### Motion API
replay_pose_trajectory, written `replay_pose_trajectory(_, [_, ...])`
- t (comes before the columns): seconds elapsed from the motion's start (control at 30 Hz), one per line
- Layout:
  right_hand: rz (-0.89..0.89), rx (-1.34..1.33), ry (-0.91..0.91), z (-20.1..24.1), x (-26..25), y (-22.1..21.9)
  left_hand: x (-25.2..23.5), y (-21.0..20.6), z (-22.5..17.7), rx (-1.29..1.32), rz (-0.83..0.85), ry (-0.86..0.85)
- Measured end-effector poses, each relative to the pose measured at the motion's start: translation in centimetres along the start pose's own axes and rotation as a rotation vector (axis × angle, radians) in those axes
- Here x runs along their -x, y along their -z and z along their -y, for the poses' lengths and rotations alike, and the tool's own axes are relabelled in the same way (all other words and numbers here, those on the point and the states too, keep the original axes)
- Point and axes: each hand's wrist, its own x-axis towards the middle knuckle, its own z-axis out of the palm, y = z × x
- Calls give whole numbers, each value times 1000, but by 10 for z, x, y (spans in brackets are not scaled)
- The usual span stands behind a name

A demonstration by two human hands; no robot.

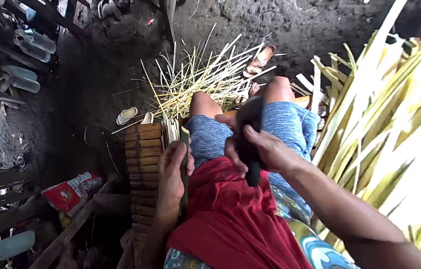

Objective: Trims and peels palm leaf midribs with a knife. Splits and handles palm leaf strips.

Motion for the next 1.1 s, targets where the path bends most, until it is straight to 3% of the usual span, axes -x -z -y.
replay_pose_trajectory(0.1, [216, -136, -212, 22, -24, -15, 14, -7, -1, 16, 25, -123])
replay_pose_trajectory(0.27, [321, -143, -493, 48, -38, -35, 23, -17, -2, 46, 2, -167])
replay_pose_trajectory(0.83, [358, -126, -517, 52, -39, -41, 24, -15, -3, 75, 43, -195])
replay_pose_trajectory(1.1, [381, 45, -578, 65, -38, -45, 26, -16, -1, 66, 82, -267])
